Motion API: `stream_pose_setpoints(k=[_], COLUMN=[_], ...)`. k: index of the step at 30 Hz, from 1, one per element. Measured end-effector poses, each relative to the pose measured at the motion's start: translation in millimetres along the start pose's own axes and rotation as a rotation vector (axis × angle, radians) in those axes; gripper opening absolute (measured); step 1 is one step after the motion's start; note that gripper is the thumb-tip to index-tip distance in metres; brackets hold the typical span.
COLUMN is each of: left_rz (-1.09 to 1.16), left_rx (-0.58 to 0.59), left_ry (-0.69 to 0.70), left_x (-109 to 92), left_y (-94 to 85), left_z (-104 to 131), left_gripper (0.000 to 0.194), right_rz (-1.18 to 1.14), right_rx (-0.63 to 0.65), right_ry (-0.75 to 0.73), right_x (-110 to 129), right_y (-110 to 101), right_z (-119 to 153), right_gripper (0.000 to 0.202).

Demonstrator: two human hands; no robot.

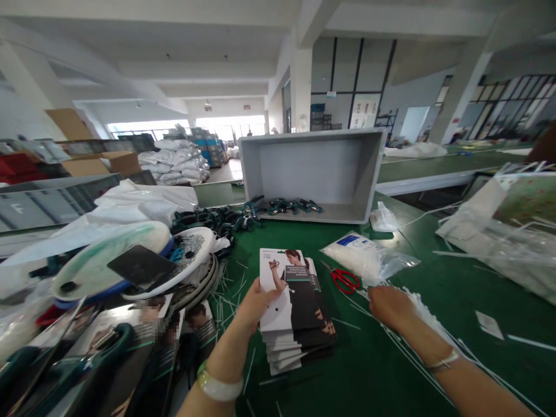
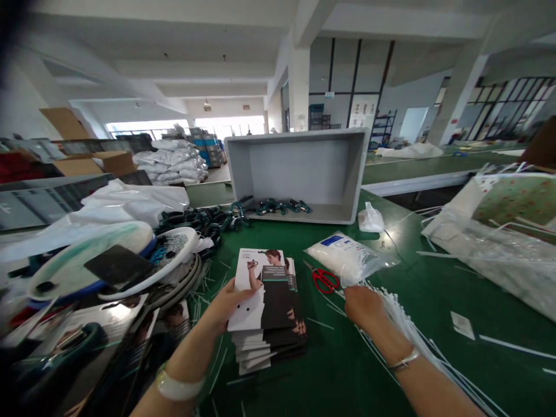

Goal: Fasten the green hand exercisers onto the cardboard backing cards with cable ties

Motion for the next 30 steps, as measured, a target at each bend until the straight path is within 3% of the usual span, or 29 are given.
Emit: stream_pose_setpoints(k=[3,8,11,13,16,19,21,23,25,30], left_rz=[-0.101,-0.243,-0.338,-0.352,-0.256,-0.110,-0.064,-0.060,-0.068,-0.072], left_rx=[-0.020,-0.017,-0.043,-0.059,0.002,0.125,0.125,0.071,0.027,0.000], left_ry=[0.012,0.027,0.061,0.082,0.035,-0.066,-0.091,-0.092,-0.084,-0.061], left_x=[0,13,19,18,11,6,7,10,14,16], left_y=[-12.8,-33.7,-35.5,-32.1,-23.8,-15.7,-12.7,-11.5,-11.2,-8.7], left_z=[3,15,20,24,33,42,47,50,53,58], left_gripper=[0.072,0.069,0.071,0.073,0.076,0.079,0.072,0.062,0.054,0.046], right_rz=[-0.057,-0.234,-0.370,-0.469,-0.823,-1.142,-1.261,-1.302,-1.254,-1.073], right_rx=[-0.013,-0.076,-0.151,-0.190,-0.184,-0.091,-0.030,-0.036,-0.118,-0.347], right_ry=[0.004,-0.038,-0.050,-0.069,-0.118,-0.155,-0.205,-0.277,-0.329,-0.307], right_x=[-6,-40,-51,-47,-15,37,73,100,116,119], right_y=[-2,-11,-23,-36,-55,-65,-64,-60,-53,-43], right_z=[-4,-10,-10,-7,5,23,36,44,47,47], right_gripper=[0.024,0.025,0.024,0.023,0.028,0.032,0.032,0.032,0.030,0.025])
Point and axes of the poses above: each hand's wrist, its own z-axis away from the middle knuckle, its own y-axis out of the palm, x = y × z, the point moved 1 cm from there along -z, towards the middle knuckle, and after that the axes turned 1 degree about x, right-handed, at the moved point
